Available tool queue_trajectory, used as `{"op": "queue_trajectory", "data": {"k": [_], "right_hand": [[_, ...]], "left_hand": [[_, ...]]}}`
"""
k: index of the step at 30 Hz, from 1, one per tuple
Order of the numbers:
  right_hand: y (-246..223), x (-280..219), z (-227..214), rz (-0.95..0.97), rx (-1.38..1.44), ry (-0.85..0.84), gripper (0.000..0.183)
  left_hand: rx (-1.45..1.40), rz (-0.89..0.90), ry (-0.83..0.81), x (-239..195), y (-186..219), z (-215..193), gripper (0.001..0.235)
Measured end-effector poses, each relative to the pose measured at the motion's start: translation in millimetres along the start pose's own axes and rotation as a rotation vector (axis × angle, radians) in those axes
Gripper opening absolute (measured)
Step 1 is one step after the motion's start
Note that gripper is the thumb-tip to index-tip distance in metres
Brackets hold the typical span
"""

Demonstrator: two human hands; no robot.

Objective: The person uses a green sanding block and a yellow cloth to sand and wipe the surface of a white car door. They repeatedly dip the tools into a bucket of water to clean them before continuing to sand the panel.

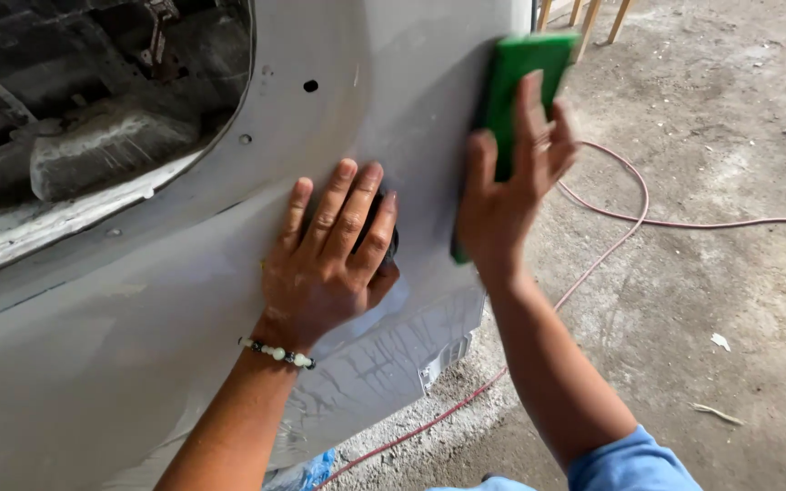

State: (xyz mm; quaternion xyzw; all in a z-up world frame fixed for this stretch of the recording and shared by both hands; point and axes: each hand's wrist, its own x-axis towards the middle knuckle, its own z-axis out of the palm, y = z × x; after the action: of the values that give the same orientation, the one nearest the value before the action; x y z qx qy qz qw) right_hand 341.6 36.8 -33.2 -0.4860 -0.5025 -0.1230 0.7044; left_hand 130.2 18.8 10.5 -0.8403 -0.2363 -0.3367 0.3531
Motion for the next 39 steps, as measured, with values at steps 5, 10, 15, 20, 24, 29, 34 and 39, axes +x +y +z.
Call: {"op": "queue_trajectory", "data": {"k": [5,10,15,20,24,29,34,39], "right_hand": [[-7.7,14.3,3.3,-0.239,-0.087,-0.065,0.055],[-2.8,31.5,2.7,-0.146,-0.129,0.002,0.051],[-2.5,19.4,11.8,-0.372,-0.133,-0.073,0.061],[26.1,73.7,-2.6,0.016,-0.080,-0.024,0.050],[11.6,31.7,6.7,-0.303,-0.174,-0.060,0.065],[30.1,68.2,-13.2,-0.164,-0.109,-0.100,0.052],[12.1,57.7,-12.8,-0.166,-0.022,-0.092,0.050],[49.4,92.1,-19.6,-0.265,0.081,-0.163,0.048]], "left_hand": [[-0.009,-0.060,0.018,0.5,2.3,5.0,0.044],[-0.028,-0.084,0.005,-0.8,7.1,1.9,0.048],[-0.033,-0.063,0.000,1.7,4.0,2.9,0.050],[-0.084,-0.069,-0.007,-0.6,2.3,0.3,0.050],[-0.069,-0.063,0.009,1.7,-0.7,3.1,0.051],[-0.151,-0.109,-0.029,3.0,3.1,-2.2,0.052],[-0.179,-0.173,-0.049,33.8,13.0,6.6,0.057],[-0.166,-0.159,-0.021,88.6,25.0,30.4,0.057]]}}
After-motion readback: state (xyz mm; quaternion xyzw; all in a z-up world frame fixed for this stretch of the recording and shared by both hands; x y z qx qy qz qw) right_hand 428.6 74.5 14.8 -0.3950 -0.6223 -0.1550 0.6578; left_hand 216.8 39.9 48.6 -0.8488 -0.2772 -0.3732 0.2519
